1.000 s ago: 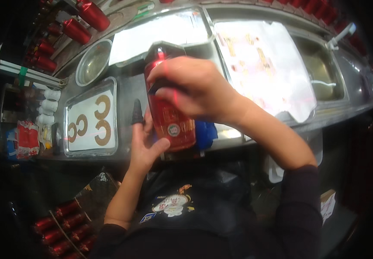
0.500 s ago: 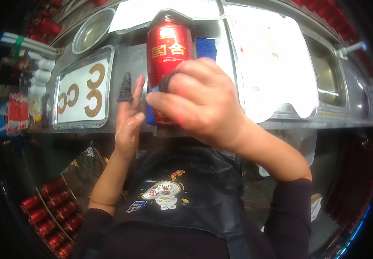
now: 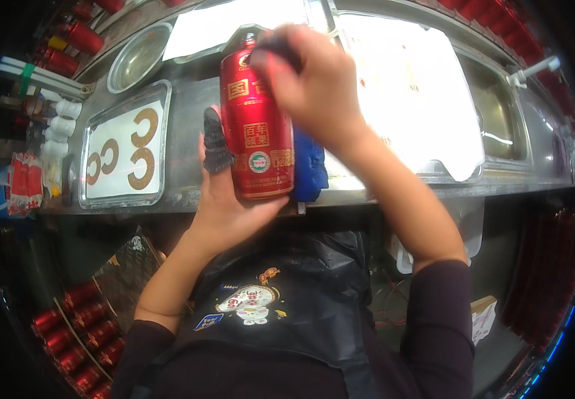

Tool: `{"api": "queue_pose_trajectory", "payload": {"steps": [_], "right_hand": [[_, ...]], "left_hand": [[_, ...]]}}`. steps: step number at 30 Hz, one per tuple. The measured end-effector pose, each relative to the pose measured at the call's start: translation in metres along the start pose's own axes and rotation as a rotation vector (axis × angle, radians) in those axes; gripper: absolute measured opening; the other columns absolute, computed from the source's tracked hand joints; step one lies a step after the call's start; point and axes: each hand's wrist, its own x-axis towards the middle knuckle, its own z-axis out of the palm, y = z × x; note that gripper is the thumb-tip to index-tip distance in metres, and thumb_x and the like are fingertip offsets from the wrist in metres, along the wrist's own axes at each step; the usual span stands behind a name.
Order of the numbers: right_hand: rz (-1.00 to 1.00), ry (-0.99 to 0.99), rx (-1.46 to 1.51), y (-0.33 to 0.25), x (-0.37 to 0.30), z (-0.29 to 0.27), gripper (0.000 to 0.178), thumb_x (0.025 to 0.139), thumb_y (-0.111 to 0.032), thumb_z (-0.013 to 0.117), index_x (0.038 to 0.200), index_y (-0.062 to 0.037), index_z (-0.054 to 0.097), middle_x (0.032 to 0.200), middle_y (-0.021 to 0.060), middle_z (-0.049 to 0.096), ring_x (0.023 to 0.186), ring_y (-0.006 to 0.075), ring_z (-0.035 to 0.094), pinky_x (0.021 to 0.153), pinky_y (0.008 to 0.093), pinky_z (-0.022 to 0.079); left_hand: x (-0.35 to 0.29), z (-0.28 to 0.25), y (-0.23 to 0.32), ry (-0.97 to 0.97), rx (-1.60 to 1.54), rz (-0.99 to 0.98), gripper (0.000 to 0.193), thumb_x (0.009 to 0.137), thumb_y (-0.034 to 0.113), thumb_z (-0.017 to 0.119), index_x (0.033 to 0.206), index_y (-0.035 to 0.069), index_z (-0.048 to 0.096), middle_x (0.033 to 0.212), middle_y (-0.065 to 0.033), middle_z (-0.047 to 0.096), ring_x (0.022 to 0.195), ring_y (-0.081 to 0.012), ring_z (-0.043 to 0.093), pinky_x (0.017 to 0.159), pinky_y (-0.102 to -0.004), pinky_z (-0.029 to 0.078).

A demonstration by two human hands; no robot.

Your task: The person applies gold decorative stickers to red cylindrical containers, smoothing them with a cloth and wiping the surfaces. They handle multiple containers one at a time, placing finished items aside and retrieving new ones from a nearby rack.

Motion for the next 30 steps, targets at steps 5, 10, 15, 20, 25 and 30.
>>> {"api": "queue_pose_trajectory", "payload": {"steps": [5, 10, 15, 20, 25, 30], "right_hand": [[-0.509, -0.025, -0.095, -0.021, -0.049, -0.003, 0.03, 0.073, -0.002, 0.077, 0.102, -0.0077, 0.072, 0.076, 0.0092, 0.064, 0.061, 0.0244, 0.058, 0.058, 0.0337, 0.05], [-0.007, -0.059, -0.154, -0.005, -0.13, 0.012, 0.024, 0.08, -0.004, 0.077, 0.101, -0.0003, 0.067, 0.084, 0.0151, 0.065, 0.069, 0.0293, 0.064, 0.062, 0.0347, 0.051], [0.531, 0.189, 0.077, -0.004, -0.115, -0.019, 0.018, 0.088, -0.009, 0.077, 0.099, -0.0003, 0.066, 0.086, 0.0051, 0.067, 0.076, 0.0114, 0.063, 0.07, 0.0269, 0.052], [0.061, 0.006, -0.002, -0.021, -0.109, -0.015, 0.02, 0.087, -0.01, 0.078, 0.1, -0.0009, 0.066, 0.082, 0.0101, 0.067, 0.074, 0.0158, 0.066, 0.068, 0.0276, 0.052], [0.42, 0.193, 0.048, -0.005, -0.1, -0.024, 0.02, 0.089, -0.014, 0.077, 0.1, -0.0009, 0.066, 0.08, 0.0097, 0.068, 0.072, 0.0164, 0.065, 0.068, 0.0295, 0.052], [0.4, 0.19, -0.031, -0.01, -0.094, -0.02, 0.018, 0.089, -0.012, 0.076, 0.099, -0.0011, 0.066, 0.081, 0.008, 0.066, 0.072, 0.0152, 0.062, 0.068, 0.0303, 0.051]], "left_hand": [[0.008, 0.006, -0.011, -0.016, -0.284, -0.205, 0.111, 0.072, 0.031, 0.09, 0.156, 0.002, 0.023, 0.144, -0.02, 0.051, 0.133, -0.0337, 0.051, 0.112, -0.0497, 0.025], [-0.003, 0.009, -0.02, -0.054, -0.283, -0.264, 0.105, 0.072, 0.042, 0.086, 0.153, 0.002, 0.033, 0.153, -0.0166, 0.046, 0.149, -0.0345, 0.034, 0.118, -0.0664, -0.009], [-0.002, 0.006, -0.025, -0.083, -0.093, -0.104, 0.109, 0.069, 0.043, 0.09, 0.152, 0.003, 0.033, 0.152, -0.0173, 0.046, 0.147, -0.0365, 0.035, 0.117, -0.0676, -0.01], [-0.001, 0.005, -0.03, -0.121, -0.192, -0.221, 0.11, 0.071, 0.049, 0.088, 0.152, 0.002, 0.031, 0.156, -0.0247, 0.034, 0.15, -0.0437, 0.024, 0.117, -0.0688, -0.003], [-0.004, 0.006, -0.033, -0.095, -0.005, -0.118, 0.109, 0.072, 0.05, 0.087, 0.152, 0.002, 0.03, 0.157, -0.0244, 0.033, 0.15, -0.0439, 0.024, 0.117, -0.069, 0.0], [-0.004, 0.01, -0.03, -0.145, 0.085, -0.18, 0.105, 0.076, 0.042, 0.086, 0.153, -0.002, 0.028, 0.156, -0.0208, 0.036, 0.15, -0.0387, 0.028, 0.118, -0.069, -0.002]]}}
